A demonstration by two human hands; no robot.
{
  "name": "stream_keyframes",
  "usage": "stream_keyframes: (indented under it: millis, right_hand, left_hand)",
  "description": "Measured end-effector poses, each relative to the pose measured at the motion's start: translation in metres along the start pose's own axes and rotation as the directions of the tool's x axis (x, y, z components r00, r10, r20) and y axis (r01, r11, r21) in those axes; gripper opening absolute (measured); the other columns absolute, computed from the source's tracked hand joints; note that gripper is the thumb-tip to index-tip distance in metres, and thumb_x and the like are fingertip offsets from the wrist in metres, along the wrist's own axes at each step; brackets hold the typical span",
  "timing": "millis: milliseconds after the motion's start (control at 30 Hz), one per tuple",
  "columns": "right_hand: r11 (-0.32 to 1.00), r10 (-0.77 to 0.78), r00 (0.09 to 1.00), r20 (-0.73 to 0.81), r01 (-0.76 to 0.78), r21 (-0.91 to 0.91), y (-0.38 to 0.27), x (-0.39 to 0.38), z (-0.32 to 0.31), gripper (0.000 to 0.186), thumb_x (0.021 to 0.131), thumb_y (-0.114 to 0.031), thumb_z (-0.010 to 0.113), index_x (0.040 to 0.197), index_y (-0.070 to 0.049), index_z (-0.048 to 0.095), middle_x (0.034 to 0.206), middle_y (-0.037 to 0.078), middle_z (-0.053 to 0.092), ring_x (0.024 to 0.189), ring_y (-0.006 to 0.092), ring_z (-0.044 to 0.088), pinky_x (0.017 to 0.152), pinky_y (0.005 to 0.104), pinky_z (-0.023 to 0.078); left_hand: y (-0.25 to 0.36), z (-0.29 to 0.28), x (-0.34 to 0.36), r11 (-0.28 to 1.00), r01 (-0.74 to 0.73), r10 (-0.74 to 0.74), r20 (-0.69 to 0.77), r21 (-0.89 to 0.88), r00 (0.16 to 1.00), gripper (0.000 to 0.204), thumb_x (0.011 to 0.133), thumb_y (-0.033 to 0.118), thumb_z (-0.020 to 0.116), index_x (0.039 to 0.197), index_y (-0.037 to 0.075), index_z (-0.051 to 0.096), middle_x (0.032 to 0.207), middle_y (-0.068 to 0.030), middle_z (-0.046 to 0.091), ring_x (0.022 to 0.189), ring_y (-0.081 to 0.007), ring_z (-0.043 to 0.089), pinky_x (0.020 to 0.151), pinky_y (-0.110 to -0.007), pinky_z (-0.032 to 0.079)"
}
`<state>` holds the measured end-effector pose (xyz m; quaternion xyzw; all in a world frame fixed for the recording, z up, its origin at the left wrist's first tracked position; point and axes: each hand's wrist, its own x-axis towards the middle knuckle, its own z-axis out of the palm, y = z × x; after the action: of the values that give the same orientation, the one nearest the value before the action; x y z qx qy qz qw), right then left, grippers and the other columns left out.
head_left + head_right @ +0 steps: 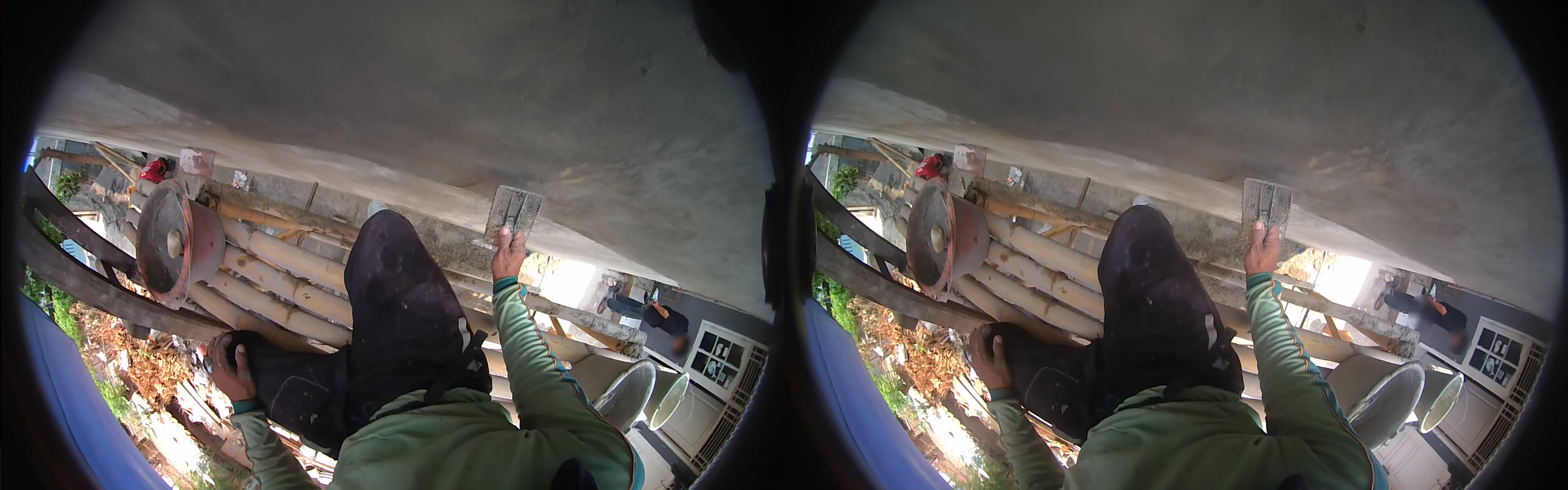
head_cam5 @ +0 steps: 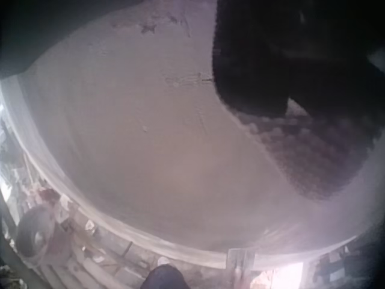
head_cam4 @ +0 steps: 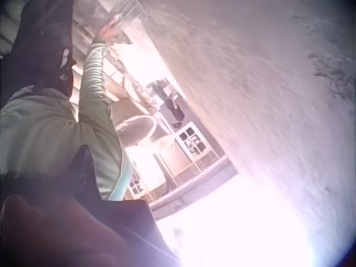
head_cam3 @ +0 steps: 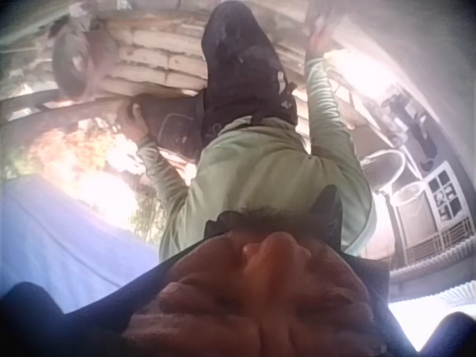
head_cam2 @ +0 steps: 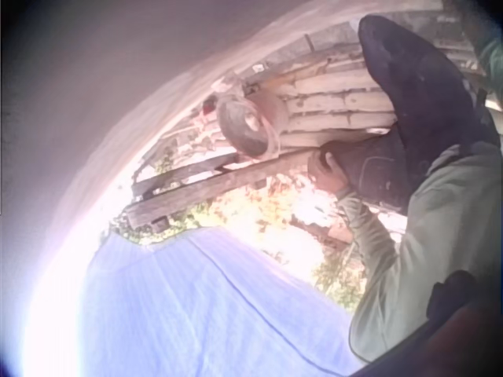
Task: The person scoops wet cement from a bucket using a trowel and applies it to a vertical wall. They then use a larger trowel to spread and smooth the cement across the surface, working methodically to create an even finish.
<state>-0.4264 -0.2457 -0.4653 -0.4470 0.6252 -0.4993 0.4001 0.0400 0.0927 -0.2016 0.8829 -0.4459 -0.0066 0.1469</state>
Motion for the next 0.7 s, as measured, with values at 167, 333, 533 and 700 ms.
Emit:
stream_keyframes:
  millis: [167,333,533,700]
  right_hand:
    - [0.996,-0.063,0.998,0.009,0.063,-0.066,-0.008,0.063,0.000,0.030,0.107,-0.026,0.061,0.084,-0.007,0.053,0.071,0.000,0.054,0.066,0.0108,0.050,0.062,0.0294,0.043]
    - [0.989,0.110,0.994,0.014,-0.108,-0.096,0.056,0.024,-0.023,0.027,0.107,-0.026,0.060,0.090,-0.005,0.057,0.073,0.000,0.055,0.067,0.0111,0.050,0.063,0.0296,0.044]
    - [0.981,-0.163,0.986,-0.035,0.158,-0.113,-0.026,0.046,-0.027,0.023,0.106,-0.023,0.061,0.101,-0.001,0.061,0.083,0.002,0.060,0.074,0.0108,0.052,0.067,0.0295,0.047]
    - [0.996,0.084,0.996,0.040,-0.084,-0.014,0.038,0.064,-0.023,0.022,0.106,-0.022,0.062,0.097,-0.002,0.061,0.079,0.000,0.058,0.072,0.0098,0.051,0.067,0.0281,0.046]
  left_hand:
    - [-0.012,0.002,-0.002,0.991,0.058,-0.057,0.012,-0.120,0.998,0.037,0.102,0.023,0.062,0.127,-0.005,0.062,0.133,-0.0228,0.062,0.129,-0.0383,0.056,0.116,-0.049,0.037]
    - [-0.070,0.003,-0.042,0.871,0.255,-0.348,-0.162,-0.420,0.923,0.051,0.108,0.031,0.053,0.144,-0.005,0.050,0.144,-0.0183,0.057,0.134,-0.0291,0.053,0.114,-0.046,0.041]
    - [-0.162,0.030,-0.126,0.246,0.557,-0.769,0.191,-0.793,0.611,0.051,0.109,0.043,0.043,0.140,0.003,0.054,0.138,-0.0143,0.059,0.123,-0.0270,0.059,0.099,-0.041,0.054]
    - [-0.265,0.063,-0.211,0.104,0.655,-0.734,0.387,-0.748,0.558,0.046,0.105,0.042,0.049,0.138,0.010,0.056,0.136,-0.0108,0.059,0.116,-0.0270,0.061,0.091,-0.044,0.057]
